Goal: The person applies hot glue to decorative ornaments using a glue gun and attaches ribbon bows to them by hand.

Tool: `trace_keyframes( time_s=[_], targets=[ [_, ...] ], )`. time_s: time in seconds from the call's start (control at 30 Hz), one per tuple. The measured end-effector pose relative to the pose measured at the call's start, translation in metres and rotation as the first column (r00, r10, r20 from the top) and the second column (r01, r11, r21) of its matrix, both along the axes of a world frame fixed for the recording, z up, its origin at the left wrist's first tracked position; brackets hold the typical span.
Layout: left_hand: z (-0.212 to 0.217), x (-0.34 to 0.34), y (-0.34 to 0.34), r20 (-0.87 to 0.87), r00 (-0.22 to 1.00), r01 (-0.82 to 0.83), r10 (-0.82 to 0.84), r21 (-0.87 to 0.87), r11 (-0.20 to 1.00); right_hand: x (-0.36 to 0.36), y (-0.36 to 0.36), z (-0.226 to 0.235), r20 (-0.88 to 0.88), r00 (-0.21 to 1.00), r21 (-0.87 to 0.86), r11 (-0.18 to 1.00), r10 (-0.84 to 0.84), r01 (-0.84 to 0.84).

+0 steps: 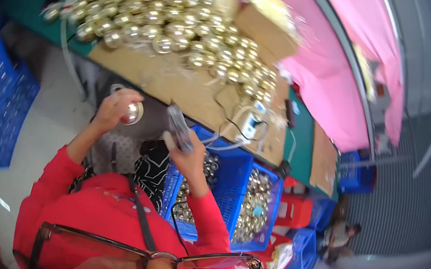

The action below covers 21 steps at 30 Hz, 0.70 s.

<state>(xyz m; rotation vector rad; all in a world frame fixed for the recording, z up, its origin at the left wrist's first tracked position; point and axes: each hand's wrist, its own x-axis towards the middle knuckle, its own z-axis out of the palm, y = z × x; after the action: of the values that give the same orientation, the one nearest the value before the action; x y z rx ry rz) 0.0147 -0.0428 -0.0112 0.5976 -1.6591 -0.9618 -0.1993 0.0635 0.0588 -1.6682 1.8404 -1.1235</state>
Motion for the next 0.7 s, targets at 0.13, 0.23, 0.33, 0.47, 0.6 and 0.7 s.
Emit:
trace_keyframes(
  time_s=[0.13, 0.23, 0.33, 0.47, 0.6, 0.7],
  targets=[
    [0.002, 0.003, -0.002, 0.058, 0.998, -0.032, 0.031, 0.012, 0.999, -0.016, -0.062, -0.008, -0.43, 0.903, 0.001, 1.0, -0.023, 0.026],
    [0.019, -0.006, 0.003, 0.062, 0.998, -0.007, 0.005, 0.03, 1.0, -0.037, -0.103, -0.034, -0.456, 0.879, 0.019, 0.986, -0.14, 0.167],
    [0.014, -0.009, 0.004, 0.035, 0.999, -0.002, -0.003, 0.121, 0.993, -0.04, -0.123, -0.04, -0.452, 0.872, 0.227, 0.921, -0.19, 0.318],
    [0.003, -0.018, -0.003, 0.023, 0.999, 0.04, -0.044, 0.159, 0.987, -0.042, -0.128, -0.038, -0.562, 0.812, 0.215, 0.921, -0.155, 0.325],
    [-0.004, -0.028, -0.009, 0.065, 0.996, 0.042, -0.054, 0.165, 0.985, -0.071, -0.103, -0.023, -0.432, 0.884, 0.039, 0.976, -0.179, 0.216],
    [0.0, -0.032, -0.011, 0.055, 0.996, 0.055, -0.066, 0.185, 0.981, -0.152, -0.074, 0.001, -0.178, 0.885, -0.254, 0.889, -0.43, 0.381]
  ],
)
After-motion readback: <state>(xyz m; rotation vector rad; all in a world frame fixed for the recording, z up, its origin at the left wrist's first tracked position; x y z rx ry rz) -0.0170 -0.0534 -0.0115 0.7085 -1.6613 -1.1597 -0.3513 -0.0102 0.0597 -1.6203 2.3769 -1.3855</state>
